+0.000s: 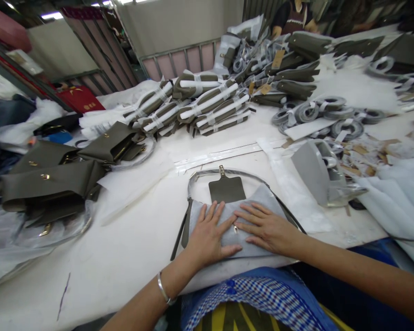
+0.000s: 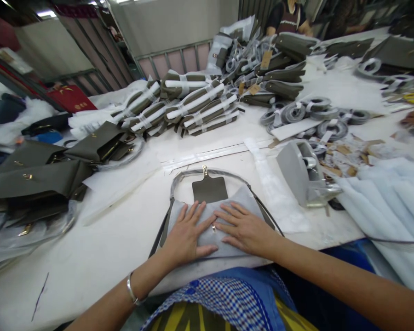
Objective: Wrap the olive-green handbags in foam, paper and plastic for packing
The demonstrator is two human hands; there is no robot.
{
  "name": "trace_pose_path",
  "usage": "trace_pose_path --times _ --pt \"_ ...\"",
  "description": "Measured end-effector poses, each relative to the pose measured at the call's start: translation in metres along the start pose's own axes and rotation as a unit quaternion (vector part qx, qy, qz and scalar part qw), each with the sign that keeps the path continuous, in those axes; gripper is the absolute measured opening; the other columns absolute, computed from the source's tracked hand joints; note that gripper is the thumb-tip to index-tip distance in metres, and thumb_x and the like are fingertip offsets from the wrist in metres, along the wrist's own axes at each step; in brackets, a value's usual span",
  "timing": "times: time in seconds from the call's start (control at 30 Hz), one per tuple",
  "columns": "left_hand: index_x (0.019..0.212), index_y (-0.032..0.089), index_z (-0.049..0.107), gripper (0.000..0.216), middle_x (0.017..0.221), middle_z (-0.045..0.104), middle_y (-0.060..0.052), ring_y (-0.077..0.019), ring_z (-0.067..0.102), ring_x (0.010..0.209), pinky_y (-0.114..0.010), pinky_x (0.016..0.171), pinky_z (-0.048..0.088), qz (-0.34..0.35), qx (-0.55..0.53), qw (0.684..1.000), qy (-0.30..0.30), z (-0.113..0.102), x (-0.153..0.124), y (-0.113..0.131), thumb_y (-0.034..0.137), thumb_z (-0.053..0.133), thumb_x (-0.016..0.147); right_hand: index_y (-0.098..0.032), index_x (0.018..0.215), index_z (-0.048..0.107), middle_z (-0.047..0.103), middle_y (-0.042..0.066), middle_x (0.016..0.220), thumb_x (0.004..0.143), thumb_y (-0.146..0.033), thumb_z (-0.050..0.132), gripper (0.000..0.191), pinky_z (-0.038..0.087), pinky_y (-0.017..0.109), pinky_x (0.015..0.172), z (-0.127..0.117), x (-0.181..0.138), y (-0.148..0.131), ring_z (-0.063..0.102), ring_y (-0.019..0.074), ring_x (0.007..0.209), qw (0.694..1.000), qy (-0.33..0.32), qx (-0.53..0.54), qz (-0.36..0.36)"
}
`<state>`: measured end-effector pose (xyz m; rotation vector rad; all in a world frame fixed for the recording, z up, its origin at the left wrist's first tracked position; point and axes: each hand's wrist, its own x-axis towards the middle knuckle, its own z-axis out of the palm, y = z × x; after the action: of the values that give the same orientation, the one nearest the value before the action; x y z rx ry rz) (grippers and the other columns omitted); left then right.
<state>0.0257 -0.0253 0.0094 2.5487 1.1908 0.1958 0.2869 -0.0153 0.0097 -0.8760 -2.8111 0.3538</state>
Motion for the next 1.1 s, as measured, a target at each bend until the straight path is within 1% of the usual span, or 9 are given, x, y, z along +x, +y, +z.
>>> trace_pose_path --times 0.1,0.2,0.27,0.4,0.57,0.73,0.87,0.97,1.1 --pt "0.152 0.036 0.029 0.083 0.163 0.016 -0.012 -0.0378 0.012 0.149 -0.064 0.119 0.011 -0.004 0.005 1.0 0.007 0.004 -0.001 0.0 0.08 0.044 0.083 -0.028 0.14 0.054 0.043 0.005 0.152 0.097 -0.042 0.056 0.045 0.028 0.055 0.117 -0.012 0.005 0.003 0.035 0.0309 0.142 0.999 -0.012 0.039 0.009" --pt "0.151 0.036 0.029 0.083 0.163 0.017 -0.013 -0.0378 0.012 0.149 -0.064 0.118 0.013 0.0 0.012 1.0 0.016 0.007 -0.002 0.0 0.08 0.043 0.083 -0.025 0.122 0.069 0.063 0.006 0.133 0.097 -0.036 0.056 0.03 0.043 0.044 0.109 -0.032 0.027 0.013 0.055 0.026 0.127 0.992 -0.038 0.122 0.021" --pt "0.151 0.036 0.029 0.083 0.162 0.018 -0.013 -0.0382 0.015 0.149 -0.064 0.118 0.015 0.007 0.022 0.999 0.028 0.008 -0.002 -0.001 0.079 0.045 0.083 -0.022 0.112 0.074 0.071 0.006 0.119 0.098 -0.03 0.054 0.025 0.049 0.036 0.102 -0.043 0.052 0.024 0.064 0.0218 0.113 0.985 0.003 0.156 0.079" --pt "0.151 0.035 0.03 0.082 0.161 0.022 -0.013 -0.0382 0.02 0.147 -0.064 0.117 0.019 0.016 0.046 0.998 0.05 0.008 -0.003 -0.001 0.078 0.047 0.083 -0.013 0.131 0.061 0.066 0.013 0.126 0.091 -0.023 0.062 0.041 0.046 0.041 0.106 -0.046 0.111 0.055 0.061 0.0269 0.12 0.949 0.118 0.158 0.248" --pt "0.15 0.035 0.031 0.08 0.161 0.024 -0.012 -0.0376 0.022 0.147 -0.063 0.116 0.021 0.012 0.058 0.997 0.054 0.007 -0.003 0.0 0.078 0.045 0.084 -0.01 0.141 0.051 0.074 0.012 0.108 0.093 -0.025 0.059 0.051 0.054 0.04 0.097 -0.04 0.133 0.066 0.068 0.027 0.108 0.924 0.117 0.21 0.297" --pt "0.149 0.034 0.035 0.079 0.159 0.027 -0.011 -0.0386 0.023 0.146 -0.064 0.116 0.02 0.015 0.046 0.997 0.06 0.004 -0.002 0.001 0.077 0.048 0.084 -0.022 0.121 0.069 0.07 0.002 0.12 0.096 -0.029 0.057 0.029 0.049 0.031 0.105 -0.046 0.076 0.026 0.065 0.0192 0.114 0.936 0.148 0.286 0.14" --pt "0.14 0.027 0.048 0.075 0.137 0.052 -0.012 -0.0341 0.039 0.136 -0.062 0.119 0.015 0.018 0.045 0.997 0.066 0.002 -0.002 0.004 0.076 0.051 0.083 -0.024 0.118 0.071 0.069 0.003 0.123 0.098 -0.017 0.05 0.029 0.047 0.03 0.107 -0.031 0.034 0.005 0.061 0.0148 0.119 0.961 0.101 0.258 -0.019" --pt "0.133 0.026 0.055 0.069 0.12 0.061 -0.01 -0.0329 0.044 0.13 -0.06 0.12 0.015 0.015 0.048 0.996 0.075 0.002 -0.003 0.007 0.073 0.055 0.083 -0.024 0.123 0.069 0.067 0.004 0.126 0.097 -0.01 0.047 0.036 0.045 0.032 0.11 -0.014 0.021 0.008 0.057 0.0145 0.125 0.971 0.083 0.218 -0.059" --pt "0.134 0.028 0.054 0.069 0.123 0.06 -0.009 -0.033 0.043 0.132 -0.06 0.121 0.014 0.014 0.05 0.996 0.074 0.0 -0.004 0.007 0.072 0.058 0.081 -0.024 0.128 0.065 0.066 0.006 0.129 0.097 -0.01 0.046 0.039 0.043 0.037 0.112 0.003 0.018 0.017 0.055 0.0157 0.128 0.97 0.096 0.201 -0.103"
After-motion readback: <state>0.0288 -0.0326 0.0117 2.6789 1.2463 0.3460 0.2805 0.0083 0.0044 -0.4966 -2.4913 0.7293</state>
